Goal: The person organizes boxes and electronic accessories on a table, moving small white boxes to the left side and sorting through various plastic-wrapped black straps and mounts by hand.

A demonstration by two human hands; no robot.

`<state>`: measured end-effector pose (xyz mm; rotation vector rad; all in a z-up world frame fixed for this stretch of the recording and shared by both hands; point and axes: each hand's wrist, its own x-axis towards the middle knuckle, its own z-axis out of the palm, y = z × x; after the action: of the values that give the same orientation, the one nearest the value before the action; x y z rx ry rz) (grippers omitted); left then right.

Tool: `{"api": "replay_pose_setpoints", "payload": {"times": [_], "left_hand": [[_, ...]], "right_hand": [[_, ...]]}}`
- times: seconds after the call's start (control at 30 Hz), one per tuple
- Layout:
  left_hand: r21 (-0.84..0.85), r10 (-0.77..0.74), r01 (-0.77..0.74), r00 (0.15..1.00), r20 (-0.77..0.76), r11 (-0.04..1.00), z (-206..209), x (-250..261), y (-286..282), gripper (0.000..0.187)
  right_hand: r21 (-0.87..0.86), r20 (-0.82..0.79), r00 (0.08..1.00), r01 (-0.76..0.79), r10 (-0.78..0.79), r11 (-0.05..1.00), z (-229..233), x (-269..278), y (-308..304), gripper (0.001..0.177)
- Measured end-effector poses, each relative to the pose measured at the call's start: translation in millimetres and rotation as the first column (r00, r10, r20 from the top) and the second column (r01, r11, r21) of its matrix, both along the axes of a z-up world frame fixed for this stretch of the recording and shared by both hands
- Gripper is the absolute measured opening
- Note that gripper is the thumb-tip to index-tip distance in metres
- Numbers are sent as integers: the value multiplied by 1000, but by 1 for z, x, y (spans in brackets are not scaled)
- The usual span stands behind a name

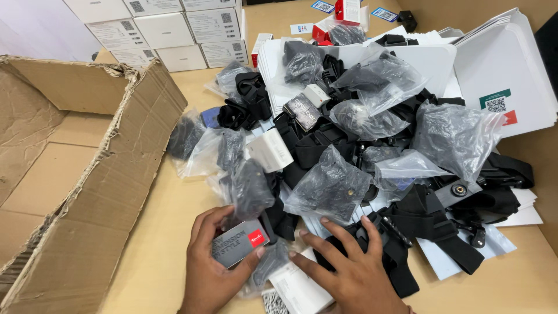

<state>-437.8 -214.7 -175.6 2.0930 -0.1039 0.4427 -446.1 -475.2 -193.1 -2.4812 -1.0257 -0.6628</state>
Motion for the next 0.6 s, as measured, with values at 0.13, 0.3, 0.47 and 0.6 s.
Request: {"api": "replay_pose_setpoints", "payload": {"times": [0.13,0.3,0.47,0.6], "left_hand": [[-391,5,35,995,102,920,-2,6,-28,39],[-477,-122,258,947,297,840,11,19,-85,34],[-491,-177,340,921,348,802,46,84,-116,25],[-178,-230,332,872,432,926,82,151,-117,37]], "right_hand": [[112,-17,994,-108,111,988,14,2,-1,48],[247,92,988,-145,125,958,39,25,-16,26],[508,-50,986,165,-162,845,64,65,-29,10],[681,-236,944,330,-230,654,76,135,-48,21]]}}
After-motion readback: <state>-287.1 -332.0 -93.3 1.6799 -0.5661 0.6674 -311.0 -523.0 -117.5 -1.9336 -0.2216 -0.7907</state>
